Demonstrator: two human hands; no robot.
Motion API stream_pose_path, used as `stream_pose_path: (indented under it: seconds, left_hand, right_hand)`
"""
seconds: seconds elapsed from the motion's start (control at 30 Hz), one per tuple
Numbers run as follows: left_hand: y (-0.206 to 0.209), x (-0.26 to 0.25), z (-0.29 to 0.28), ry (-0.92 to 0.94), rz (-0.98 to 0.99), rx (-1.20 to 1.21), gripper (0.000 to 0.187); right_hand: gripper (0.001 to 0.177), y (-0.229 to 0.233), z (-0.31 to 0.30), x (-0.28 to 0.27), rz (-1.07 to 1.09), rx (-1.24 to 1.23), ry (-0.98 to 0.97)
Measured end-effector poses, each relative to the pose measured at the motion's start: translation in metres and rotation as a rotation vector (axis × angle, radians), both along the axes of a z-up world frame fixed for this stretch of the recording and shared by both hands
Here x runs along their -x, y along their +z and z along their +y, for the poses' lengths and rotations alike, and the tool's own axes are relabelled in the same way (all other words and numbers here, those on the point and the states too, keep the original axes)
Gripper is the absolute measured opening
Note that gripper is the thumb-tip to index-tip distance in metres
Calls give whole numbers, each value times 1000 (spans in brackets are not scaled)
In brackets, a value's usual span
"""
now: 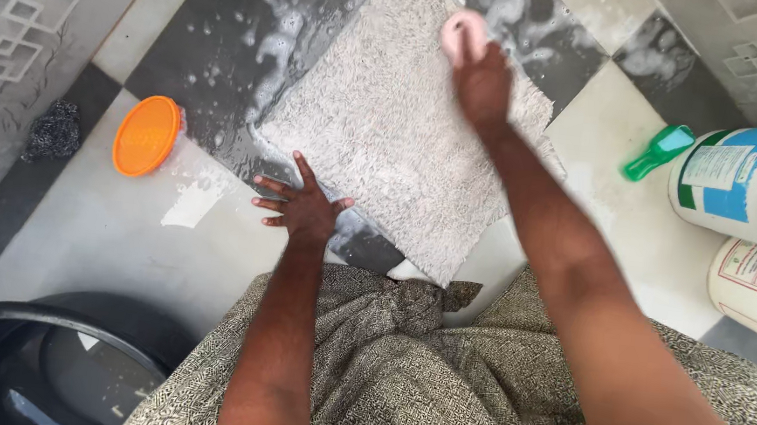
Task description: The person scrubs a light-colored bath mat on a tiled floor using a pink scrubbing tool. They repeatedly rub the mat's surface, fold it to clean different sections, and work through soapy water.
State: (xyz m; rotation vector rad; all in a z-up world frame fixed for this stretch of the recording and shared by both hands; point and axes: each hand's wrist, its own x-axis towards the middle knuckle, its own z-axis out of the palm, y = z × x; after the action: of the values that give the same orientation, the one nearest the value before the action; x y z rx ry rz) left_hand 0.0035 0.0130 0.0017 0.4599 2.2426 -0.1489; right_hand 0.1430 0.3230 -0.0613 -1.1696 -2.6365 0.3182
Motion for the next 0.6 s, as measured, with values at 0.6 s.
stream_pose_path:
  seconds: [0.6]
  left_hand:
    - [-5, 1, -2, 5, 6, -34, 138]
  right_hand:
    - [46, 28, -28, -37, 22, 188, -24]
